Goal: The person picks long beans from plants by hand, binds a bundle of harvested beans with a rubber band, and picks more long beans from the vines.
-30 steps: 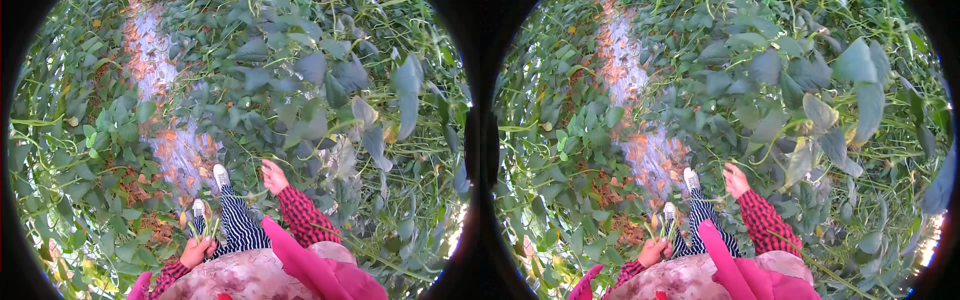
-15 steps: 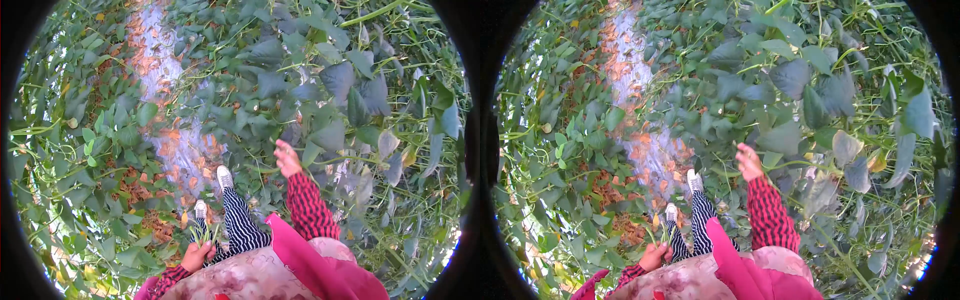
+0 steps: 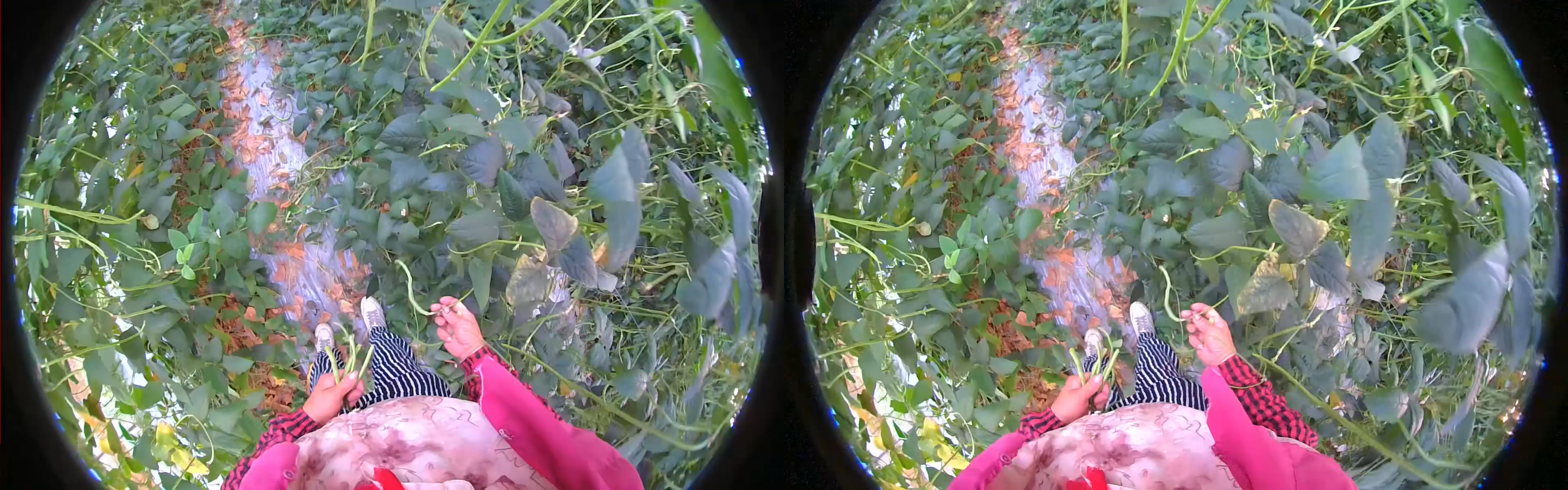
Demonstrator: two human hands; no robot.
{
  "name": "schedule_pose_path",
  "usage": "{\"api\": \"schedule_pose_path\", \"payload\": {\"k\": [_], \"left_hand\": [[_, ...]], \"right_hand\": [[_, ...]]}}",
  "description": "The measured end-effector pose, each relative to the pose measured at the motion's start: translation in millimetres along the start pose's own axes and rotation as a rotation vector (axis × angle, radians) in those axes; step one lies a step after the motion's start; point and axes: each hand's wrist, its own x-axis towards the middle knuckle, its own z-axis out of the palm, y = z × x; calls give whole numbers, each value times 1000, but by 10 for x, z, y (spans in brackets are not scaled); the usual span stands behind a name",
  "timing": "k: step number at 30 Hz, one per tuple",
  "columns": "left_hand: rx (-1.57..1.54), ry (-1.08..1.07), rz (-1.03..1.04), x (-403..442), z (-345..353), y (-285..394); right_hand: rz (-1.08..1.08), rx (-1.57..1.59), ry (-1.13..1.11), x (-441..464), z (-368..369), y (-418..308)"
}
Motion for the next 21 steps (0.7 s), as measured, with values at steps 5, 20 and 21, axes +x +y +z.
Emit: {"api": "schedule_pose_path", "payload": {"k": [5, 20, 21], "left_hand": [[-40, -6, 28, -199, -187, 99], [-70, -124, 208, -711, -517, 332], [-43, -159, 213, -710, -541, 325]], "right_hand": [[11, 56, 86, -256, -105, 303], [-335, -95, 142, -686, 230, 126], [-373, -253, 190, -742, 277, 114]]}}
